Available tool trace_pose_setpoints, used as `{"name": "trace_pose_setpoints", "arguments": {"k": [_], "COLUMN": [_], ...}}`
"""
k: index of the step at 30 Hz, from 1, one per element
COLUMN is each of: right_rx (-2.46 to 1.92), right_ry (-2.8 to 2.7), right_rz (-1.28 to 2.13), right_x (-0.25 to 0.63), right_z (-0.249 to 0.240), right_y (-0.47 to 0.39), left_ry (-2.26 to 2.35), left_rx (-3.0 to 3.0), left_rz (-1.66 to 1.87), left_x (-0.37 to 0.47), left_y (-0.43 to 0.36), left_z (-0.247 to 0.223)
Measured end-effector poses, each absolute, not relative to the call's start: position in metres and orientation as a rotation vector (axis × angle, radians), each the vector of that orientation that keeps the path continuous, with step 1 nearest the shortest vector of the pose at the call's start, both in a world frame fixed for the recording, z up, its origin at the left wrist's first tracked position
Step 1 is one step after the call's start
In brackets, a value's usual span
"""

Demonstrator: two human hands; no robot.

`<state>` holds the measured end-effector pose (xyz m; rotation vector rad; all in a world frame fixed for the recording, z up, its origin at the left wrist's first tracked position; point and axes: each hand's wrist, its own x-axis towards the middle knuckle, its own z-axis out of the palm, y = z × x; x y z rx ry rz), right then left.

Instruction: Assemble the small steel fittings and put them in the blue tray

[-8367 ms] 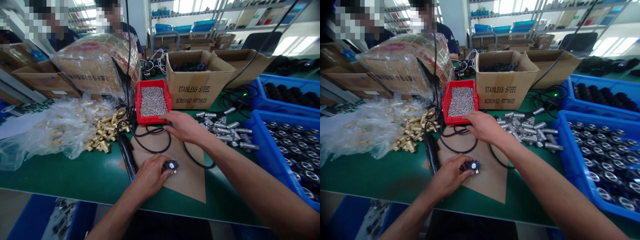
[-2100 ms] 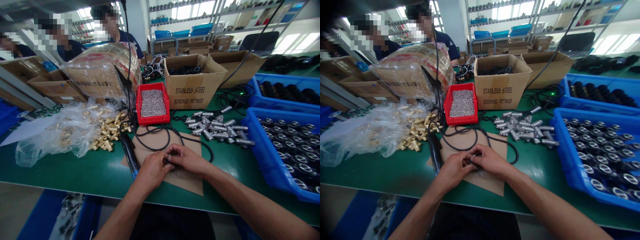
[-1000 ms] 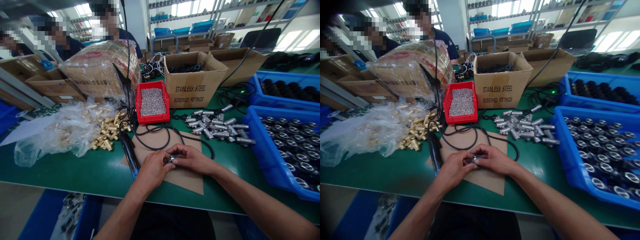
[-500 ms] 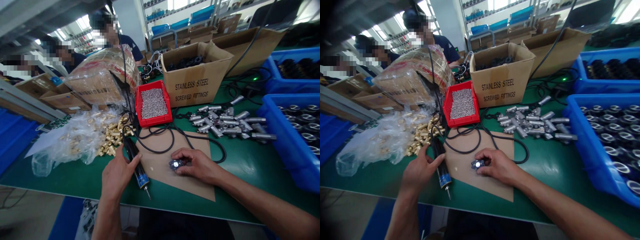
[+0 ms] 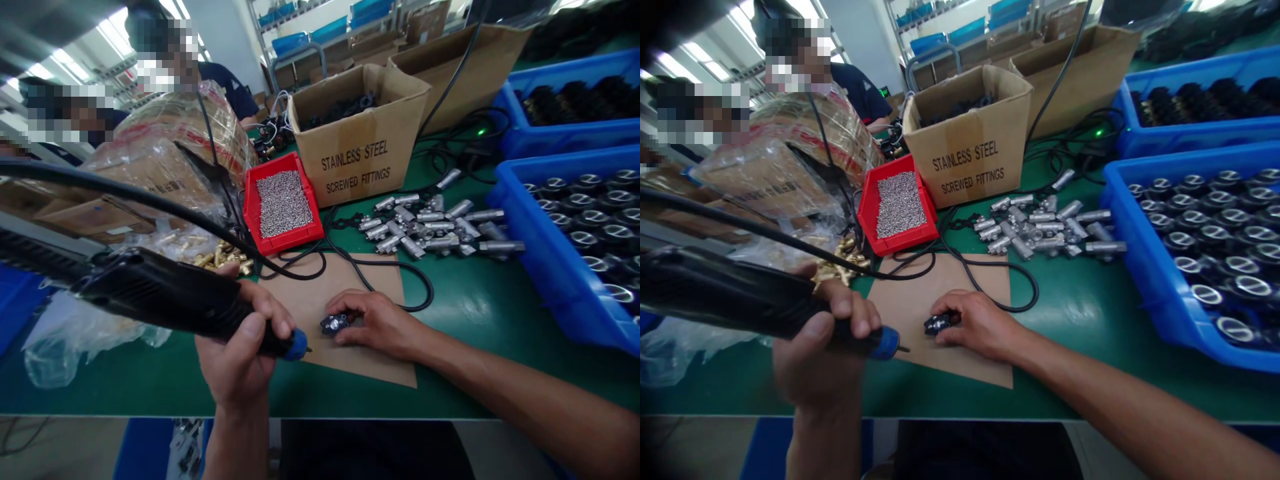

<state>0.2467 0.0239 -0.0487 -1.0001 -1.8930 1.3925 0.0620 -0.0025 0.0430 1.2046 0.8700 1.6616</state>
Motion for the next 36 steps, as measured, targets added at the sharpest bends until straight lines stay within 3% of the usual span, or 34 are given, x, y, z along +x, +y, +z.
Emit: {"name": "trace_pose_setpoints", "arguments": {"k": [5,23,36], "right_rx": [-1.016,-1.014,-1.021], "right_ry": [-1.892,-1.862,-1.803], "right_rz": [1.400,1.423,1.516], "right_x": [0.247,0.245,0.247], "right_z": [-0.049,-0.047,-0.043], "right_y": [0.024,0.024,0.024], "left_ry": [0.818,0.960,1.051], "left_rx": [1.331,1.395,1.379], "left_rz": [1.811,1.727,1.759], "left_x": [0.091,0.088,0.096], "left_y": [0.004,0.000,0.009], "left_z": [0.033,0.005,0.017]}}
